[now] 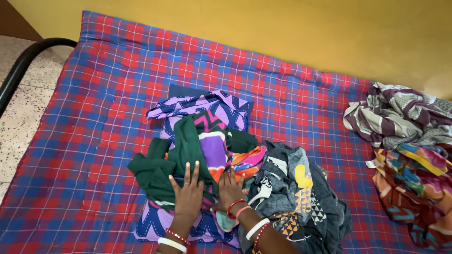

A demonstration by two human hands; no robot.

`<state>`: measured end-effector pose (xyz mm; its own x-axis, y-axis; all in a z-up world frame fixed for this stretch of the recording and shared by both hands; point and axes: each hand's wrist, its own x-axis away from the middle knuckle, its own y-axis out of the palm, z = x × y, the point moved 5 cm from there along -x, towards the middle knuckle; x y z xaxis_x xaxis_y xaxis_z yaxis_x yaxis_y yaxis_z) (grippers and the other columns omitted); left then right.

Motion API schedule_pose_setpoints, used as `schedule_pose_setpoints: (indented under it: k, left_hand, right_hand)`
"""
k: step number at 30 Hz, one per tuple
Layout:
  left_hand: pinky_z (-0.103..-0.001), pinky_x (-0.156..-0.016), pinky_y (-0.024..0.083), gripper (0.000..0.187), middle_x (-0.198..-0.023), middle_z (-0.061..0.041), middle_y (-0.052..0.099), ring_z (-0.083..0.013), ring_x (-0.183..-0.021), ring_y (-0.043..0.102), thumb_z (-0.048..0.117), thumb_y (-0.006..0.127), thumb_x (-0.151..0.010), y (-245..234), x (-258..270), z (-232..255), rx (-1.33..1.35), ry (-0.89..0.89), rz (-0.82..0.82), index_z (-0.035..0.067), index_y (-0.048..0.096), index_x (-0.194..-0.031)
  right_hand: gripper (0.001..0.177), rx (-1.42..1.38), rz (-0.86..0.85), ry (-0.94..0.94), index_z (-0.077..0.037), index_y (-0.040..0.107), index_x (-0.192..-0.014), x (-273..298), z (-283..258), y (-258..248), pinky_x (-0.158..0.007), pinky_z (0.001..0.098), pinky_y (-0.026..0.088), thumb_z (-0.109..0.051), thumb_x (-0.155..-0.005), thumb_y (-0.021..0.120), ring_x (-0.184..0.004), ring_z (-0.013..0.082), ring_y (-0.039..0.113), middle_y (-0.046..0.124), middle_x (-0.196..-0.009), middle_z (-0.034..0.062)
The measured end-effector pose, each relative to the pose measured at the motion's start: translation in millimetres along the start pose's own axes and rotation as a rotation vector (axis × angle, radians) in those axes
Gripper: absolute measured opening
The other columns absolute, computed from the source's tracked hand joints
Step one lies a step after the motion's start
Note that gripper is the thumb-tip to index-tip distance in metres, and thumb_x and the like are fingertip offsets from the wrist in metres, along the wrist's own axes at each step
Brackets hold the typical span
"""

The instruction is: The person folds various pieces of clothing on a bed, including a striped fabric, a colorful zigzag-patterned cloth, a green garment, a purple and blue patterned cloth, and a dark patterned garment. The person uses both hands to smooth and fold each item neatly.

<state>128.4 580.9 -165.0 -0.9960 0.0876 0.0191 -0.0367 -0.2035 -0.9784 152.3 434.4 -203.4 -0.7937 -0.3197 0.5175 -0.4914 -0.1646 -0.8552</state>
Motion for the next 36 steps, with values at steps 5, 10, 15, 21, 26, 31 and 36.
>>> schedule_pose_setpoints:
  k: [5,10,15,21,26,31,36]
  left_hand:
    - [-0.084,-0.11,0.012,0.021,-0.168,-0.009,0.017,-0.0314,-0.156,0.01,0.021,0.051,-0.099,2,8,5,0.015,-0.049,-0.138,0.011,0.067,-0.106]
    - [-0.085,-0.105,0.012,0.048,-0.167,-0.015,0.016,-0.0353,-0.153,0.012,0.014,0.055,-0.087,-13,19,14,0.042,-0.018,-0.009,0.006,0.057,-0.134]
    - [-0.084,-0.107,0.013,0.055,-0.165,-0.015,0.016,-0.0346,-0.153,0.013,0.013,0.056,-0.087,-22,39,24,0.012,-0.027,0.009,0.004,0.05,-0.141]
    - [-0.082,-0.109,0.014,0.06,-0.167,-0.014,0.014,-0.0339,-0.154,0.011,0.013,0.057,-0.088,-36,42,32,-0.048,-0.018,-0.033,0.005,0.045,-0.146]
    - [-0.08,-0.11,0.012,0.076,-0.168,-0.012,0.01,-0.0345,-0.155,0.007,0.02,0.064,-0.086,-46,21,40,-0.028,0.042,-0.13,0.011,0.034,-0.155]
    - [-0.078,-0.113,0.011,0.09,-0.169,-0.009,0.007,-0.034,-0.155,0.003,0.032,0.069,-0.084,-36,-1,42,-0.103,0.196,-0.216,0.022,0.024,-0.16]
    - [-0.075,-0.114,0.011,0.082,-0.169,-0.007,0.012,-0.0309,-0.155,0.007,0.028,0.067,-0.087,-21,-29,39,-0.267,0.311,-0.038,0.026,0.027,-0.159]
  right_hand:
    - [0.12,-0.027,0.306,-0.009,0.013,0.033,-0.147,-20,11,-19,-0.109,0.0822,0.008,-0.053,-0.063,0.088,-0.143,0.0369,0.036,0.043,-0.152,0.0255]
    - [0.099,-0.051,0.206,-0.015,0.005,0.055,-0.132,-21,17,-30,-0.119,0.0656,0.017,-0.053,-0.059,0.087,-0.129,0.0341,0.052,0.062,-0.127,0.0173]
    - [0.083,-0.106,0.138,0.021,-0.002,0.065,-0.122,-5,25,-34,-0.12,0.0546,0.03,-0.059,-0.064,0.082,-0.126,0.031,0.058,0.066,-0.123,0.0154]
    - [0.091,-0.142,0.247,0.024,-0.002,0.055,-0.134,2,23,-29,-0.116,0.0597,0.028,-0.046,-0.062,0.089,-0.141,0.0398,0.036,0.045,-0.145,0.0199]
    - [0.115,-0.16,0.188,-0.013,0.001,0.034,-0.151,5,19,-16,-0.119,0.0664,0.016,-0.045,-0.063,0.093,-0.152,0.0476,0.012,0.025,-0.162,0.0213]
    - [0.139,-0.118,0.079,-0.022,0.001,0.02,-0.157,28,15,-20,-0.119,0.0711,0.011,-0.057,-0.055,0.094,-0.155,0.0462,0.005,0.016,-0.166,0.022]
    - [0.15,-0.094,0.136,0.032,0.0,0.015,-0.159,26,10,-28,-0.117,0.0726,0.009,-0.062,-0.049,0.095,-0.154,0.0469,0.003,0.012,-0.166,0.0273]
